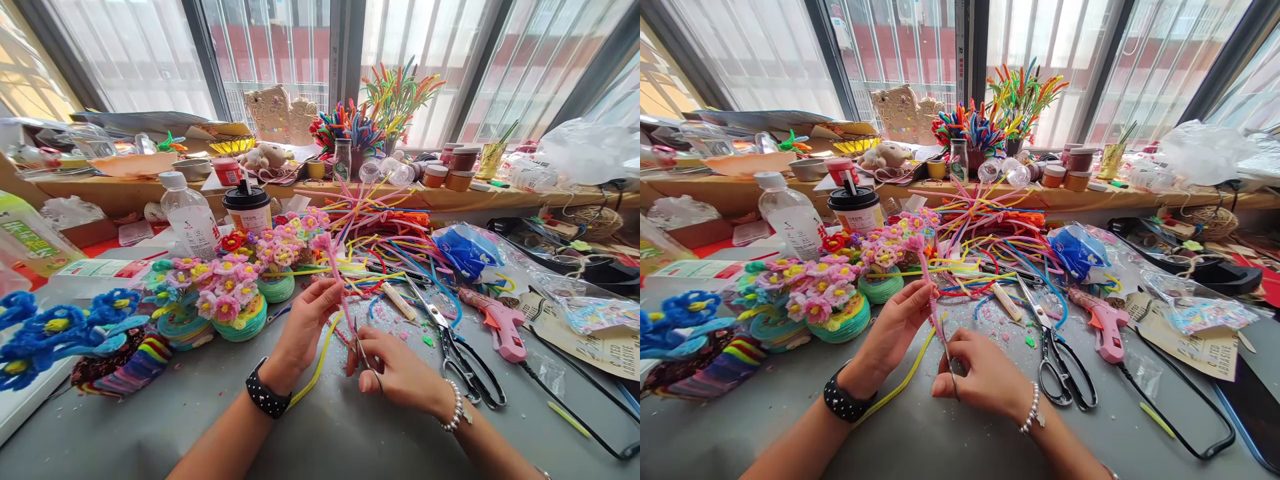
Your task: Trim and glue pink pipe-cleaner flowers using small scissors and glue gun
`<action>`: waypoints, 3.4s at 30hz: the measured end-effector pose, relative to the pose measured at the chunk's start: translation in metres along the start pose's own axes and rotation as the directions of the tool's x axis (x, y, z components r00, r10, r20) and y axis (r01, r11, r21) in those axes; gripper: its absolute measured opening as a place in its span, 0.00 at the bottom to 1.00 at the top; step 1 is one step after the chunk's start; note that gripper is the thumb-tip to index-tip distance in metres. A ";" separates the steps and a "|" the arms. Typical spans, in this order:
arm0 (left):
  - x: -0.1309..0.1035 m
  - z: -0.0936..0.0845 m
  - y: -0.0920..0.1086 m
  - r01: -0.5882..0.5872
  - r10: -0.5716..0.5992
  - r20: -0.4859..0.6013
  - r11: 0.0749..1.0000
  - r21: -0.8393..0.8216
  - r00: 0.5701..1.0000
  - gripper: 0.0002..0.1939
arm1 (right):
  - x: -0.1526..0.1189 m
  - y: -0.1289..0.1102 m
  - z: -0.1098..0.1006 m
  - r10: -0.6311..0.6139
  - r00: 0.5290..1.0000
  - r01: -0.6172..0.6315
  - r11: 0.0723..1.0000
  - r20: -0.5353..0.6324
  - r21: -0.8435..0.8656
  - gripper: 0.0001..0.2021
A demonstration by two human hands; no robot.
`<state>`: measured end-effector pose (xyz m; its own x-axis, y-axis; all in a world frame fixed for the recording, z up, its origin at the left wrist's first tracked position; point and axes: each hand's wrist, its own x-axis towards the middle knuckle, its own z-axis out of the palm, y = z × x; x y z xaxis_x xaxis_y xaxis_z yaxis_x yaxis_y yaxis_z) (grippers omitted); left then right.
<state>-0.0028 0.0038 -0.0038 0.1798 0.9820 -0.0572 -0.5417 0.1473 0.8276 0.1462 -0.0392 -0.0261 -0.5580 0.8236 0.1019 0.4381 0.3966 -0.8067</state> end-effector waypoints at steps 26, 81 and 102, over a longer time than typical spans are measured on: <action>0.000 0.001 0.001 -0.032 0.032 -0.007 0.999 -0.018 0.999 0.05 | 0.006 -0.002 0.006 0.008 0.985 -0.008 1.000 -0.175 0.001 0.29; -0.003 0.003 0.002 -0.059 0.059 0.037 0.998 0.010 0.998 0.06 | 0.000 0.005 0.000 -0.012 0.999 0.017 0.993 0.043 -0.115 0.35; -0.002 0.003 0.000 -0.074 0.072 0.030 0.995 0.069 0.997 0.05 | 0.002 -0.002 0.001 0.001 0.999 -0.002 1.000 0.042 0.013 0.33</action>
<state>-0.0006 0.0010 -0.0014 0.1644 0.9862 0.0191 -0.4957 0.0659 0.8660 0.1435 -0.0387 -0.0254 -0.5867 0.8062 0.0765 0.4296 0.3899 -0.8145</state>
